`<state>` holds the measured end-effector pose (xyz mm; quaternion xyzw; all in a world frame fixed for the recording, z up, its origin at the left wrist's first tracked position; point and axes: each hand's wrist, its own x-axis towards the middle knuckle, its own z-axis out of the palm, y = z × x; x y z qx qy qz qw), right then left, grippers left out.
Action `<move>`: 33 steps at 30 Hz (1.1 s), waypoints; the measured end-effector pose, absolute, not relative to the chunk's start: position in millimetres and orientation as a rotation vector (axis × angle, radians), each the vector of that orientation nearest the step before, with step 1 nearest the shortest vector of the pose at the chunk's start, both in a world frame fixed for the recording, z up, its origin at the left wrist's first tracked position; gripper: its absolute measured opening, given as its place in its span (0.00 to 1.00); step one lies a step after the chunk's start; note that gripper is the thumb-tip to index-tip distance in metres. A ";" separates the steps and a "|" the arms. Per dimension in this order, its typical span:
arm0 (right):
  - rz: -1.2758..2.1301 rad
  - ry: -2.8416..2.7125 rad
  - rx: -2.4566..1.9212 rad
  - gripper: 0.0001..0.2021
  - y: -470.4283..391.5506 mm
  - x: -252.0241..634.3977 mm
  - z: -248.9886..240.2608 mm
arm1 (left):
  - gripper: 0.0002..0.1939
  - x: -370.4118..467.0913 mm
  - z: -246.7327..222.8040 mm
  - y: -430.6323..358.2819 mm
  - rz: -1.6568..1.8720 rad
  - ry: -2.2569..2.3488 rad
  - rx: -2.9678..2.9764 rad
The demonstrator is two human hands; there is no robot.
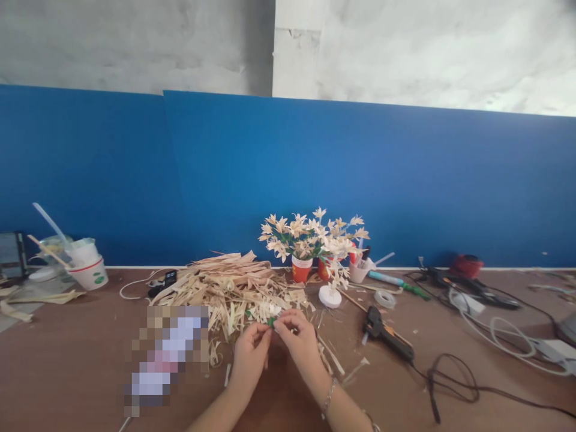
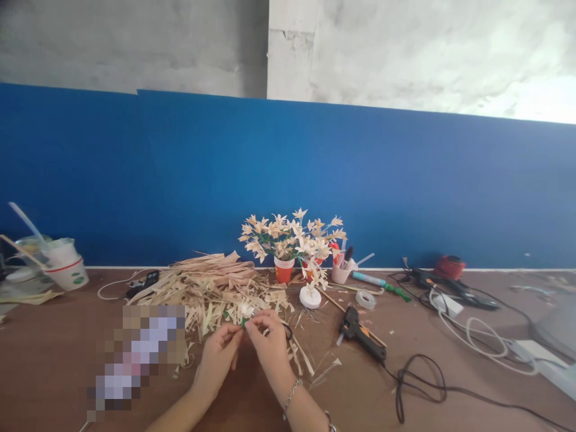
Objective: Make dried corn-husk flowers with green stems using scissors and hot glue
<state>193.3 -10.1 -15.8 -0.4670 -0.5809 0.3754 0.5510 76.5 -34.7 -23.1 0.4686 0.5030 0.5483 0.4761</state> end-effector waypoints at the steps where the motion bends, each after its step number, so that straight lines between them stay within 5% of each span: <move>1: 0.876 -1.370 -1.125 0.06 -10.9 192.1 -15.5 | 0.14 77.1 -23.1 -35.2 1.340 1.226 1.156; 33: 0.928 -1.488 -1.069 0.05 -9.2 200.0 -6.9 | 0.12 74.7 -19.7 -33.9 1.297 1.183 1.124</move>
